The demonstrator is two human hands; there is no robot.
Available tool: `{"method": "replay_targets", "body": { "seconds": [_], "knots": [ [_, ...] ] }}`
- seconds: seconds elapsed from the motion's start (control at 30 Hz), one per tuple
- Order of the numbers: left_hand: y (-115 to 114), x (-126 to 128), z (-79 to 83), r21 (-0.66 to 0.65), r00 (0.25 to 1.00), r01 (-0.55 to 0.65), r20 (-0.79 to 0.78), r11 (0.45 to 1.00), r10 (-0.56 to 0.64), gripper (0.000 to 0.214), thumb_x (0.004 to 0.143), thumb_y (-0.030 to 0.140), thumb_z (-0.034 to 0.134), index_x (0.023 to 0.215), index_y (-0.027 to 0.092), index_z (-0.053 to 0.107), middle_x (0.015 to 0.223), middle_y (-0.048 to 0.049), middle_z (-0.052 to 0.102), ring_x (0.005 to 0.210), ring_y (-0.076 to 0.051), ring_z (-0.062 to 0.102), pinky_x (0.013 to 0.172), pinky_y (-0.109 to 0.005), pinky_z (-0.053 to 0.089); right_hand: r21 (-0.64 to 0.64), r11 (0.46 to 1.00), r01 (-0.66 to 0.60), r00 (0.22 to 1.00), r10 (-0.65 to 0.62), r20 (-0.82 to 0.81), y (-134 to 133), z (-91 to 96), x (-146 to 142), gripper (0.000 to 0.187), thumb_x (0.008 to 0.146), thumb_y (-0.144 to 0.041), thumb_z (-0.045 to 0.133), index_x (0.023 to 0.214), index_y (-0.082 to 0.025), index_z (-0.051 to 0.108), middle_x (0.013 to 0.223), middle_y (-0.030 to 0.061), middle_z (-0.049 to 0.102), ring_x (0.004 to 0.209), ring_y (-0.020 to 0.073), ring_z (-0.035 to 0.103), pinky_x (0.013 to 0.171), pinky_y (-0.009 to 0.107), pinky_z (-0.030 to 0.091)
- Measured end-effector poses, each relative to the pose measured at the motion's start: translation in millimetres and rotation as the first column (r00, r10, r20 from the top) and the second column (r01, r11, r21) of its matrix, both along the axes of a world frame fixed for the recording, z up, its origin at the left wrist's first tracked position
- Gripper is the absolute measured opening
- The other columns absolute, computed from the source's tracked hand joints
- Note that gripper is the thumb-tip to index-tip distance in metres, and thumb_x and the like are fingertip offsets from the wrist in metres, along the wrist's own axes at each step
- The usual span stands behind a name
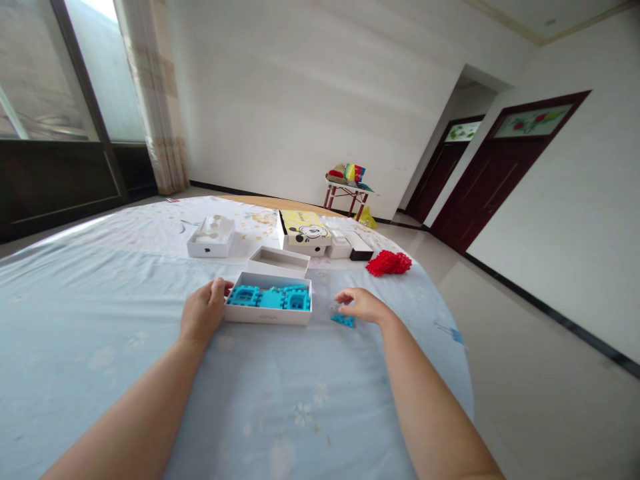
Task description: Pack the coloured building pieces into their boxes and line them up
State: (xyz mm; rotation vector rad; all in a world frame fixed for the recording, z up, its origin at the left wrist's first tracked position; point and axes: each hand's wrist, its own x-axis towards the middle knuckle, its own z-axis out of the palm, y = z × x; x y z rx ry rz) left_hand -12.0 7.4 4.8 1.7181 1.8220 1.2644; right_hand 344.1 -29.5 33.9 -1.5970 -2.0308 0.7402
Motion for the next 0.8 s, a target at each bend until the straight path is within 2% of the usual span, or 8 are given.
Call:
{"method": "replay_targets", "body": {
  "seconds": [0.13, 0.23, 0.4, 0.47, 0.53, 0.63, 0.7, 0.8],
  "knots": [
    [0, -1, 0.2, 0.008, 1.0, -0.009, -0.014, 1.0, 0.009, 0.046, 0.084, 0.043, 0.03, 0.08, 0.019, 0.069, 0.071, -0.004, 0.068, 0.069, -0.019, 0.062, 0.064, -0.027, 0.043, -0.091, 0.995, -0.036, 0.994, 0.045, 0.097, -1, -5.8, 15, 0.039, 0.059, -0.022, 0.07, 0.097, -0.017, 0.067, 0.096, 0.0066, 0.067, 0.088, 0.0206, 0.061, 0.081, 0.032, 0.046],
    [-2, -1, 2.3, -0.001, 1.0, -0.01, -0.028, 1.0, 0.01, 0.046, 0.084, 0.043, 0.03, 0.08, 0.019, 0.069, 0.071, -0.0041, 0.068, 0.071, -0.019, 0.062, 0.064, -0.027, 0.043, -0.097, 0.995, -0.026, 0.992, 0.038, 0.122, 0, -10.2, 25, 0.043, 0.056, -0.026, 0.073, 0.098, -0.02, 0.068, 0.095, 0.0048, 0.067, 0.087, 0.0208, 0.061, 0.08, 0.032, 0.046],
    [-4, 0, 3.5, 0.003, 0.999, 0.001, -0.032, 1.0, -0.001, 0.047, 0.083, 0.043, 0.029, 0.084, 0.02, 0.069, 0.076, -0.0033, 0.068, 0.074, -0.019, 0.061, 0.065, -0.026, 0.043, 0.005, 1.0, -0.003, 0.982, 0.002, 0.189, -2, -13.1, 29, 0.043, 0.047, -0.026, 0.078, 0.089, -0.024, 0.071, 0.085, 0.0018, 0.067, 0.081, 0.0218, 0.059, 0.074, 0.031, 0.045],
    [-3, 0, 2.5, 0.01, 0.999, 0.01, -0.031, 1.0, -0.01, 0.047, 0.083, 0.043, 0.028, 0.086, 0.02, 0.069, 0.077, -0.0034, 0.068, 0.074, -0.019, 0.061, 0.064, -0.026, 0.043, 0.012, 1.0, -0.017, 0.974, 0.014, 0.224, -3, -12.6, 24, 0.037, 0.049, -0.026, 0.076, 0.085, -0.023, 0.071, 0.083, 0.0021, 0.066, 0.079, 0.0208, 0.058, 0.07, 0.03, 0.045],
    [-3, 0, 1.7, 0.014, 0.999, 0.012, -0.032, 1.0, -0.012, 0.047, 0.082, 0.043, 0.028, 0.086, 0.02, 0.069, 0.078, -0.0036, 0.068, 0.075, -0.019, 0.061, 0.064, -0.026, 0.043, 0.042, 0.999, -0.017, 0.978, 0.008, 0.209, -2, -12.7, 16, 0.032, 0.056, -0.027, 0.073, 0.088, -0.022, 0.07, 0.084, 0.0031, 0.065, 0.077, 0.0192, 0.058, 0.07, 0.029, 0.045],
    [-4, 1, 3.1, 0.01, 0.999, 0.006, -0.035, 1.0, -0.006, 0.047, 0.082, 0.043, 0.028, 0.085, 0.019, 0.069, 0.078, -0.0038, 0.069, 0.076, -0.019, 0.061, 0.064, -0.026, 0.043, 0.159, 0.987, 0.029, 0.987, -0.054, 0.153, 0, -15.2, 3, 0.033, 0.065, -0.031, 0.068, 0.095, -0.019, 0.067, 0.092, 0.0059, 0.064, 0.082, 0.0193, 0.058, 0.075, 0.03, 0.044],
    [-6, 2, 5.6, 0.005, 0.999, 0.004, -0.035, 1.0, -0.004, 0.047, 0.082, 0.042, 0.028, 0.084, 0.019, 0.069, 0.078, -0.0036, 0.069, 0.076, -0.019, 0.062, 0.065, -0.025, 0.043, 0.19, 0.981, 0.046, 0.989, -0.072, 0.131, 2, -17.9, -2, 0.039, 0.065, -0.035, 0.068, 0.1, -0.019, 0.066, 0.097, 0.0074, 0.063, 0.085, 0.0204, 0.057, 0.078, 0.032, 0.044],
    [-8, 3, 9.0, -0.001, 0.999, 0.003, -0.032, 1.0, -0.003, 0.046, 0.082, 0.04, 0.028, 0.084, 0.019, 0.069, 0.078, -0.0033, 0.069, 0.076, -0.019, 0.062, 0.066, -0.025, 0.043, 0.164, 0.986, 0.021, 0.987, -0.046, 0.151, 4, -21.7, -3, 0.046, 0.06, -0.036, 0.073, 0.102, -0.019, 0.065, 0.097, 0.0076, 0.062, 0.086, 0.0214, 0.057, 0.079, 0.033, 0.044]
  ]
}}
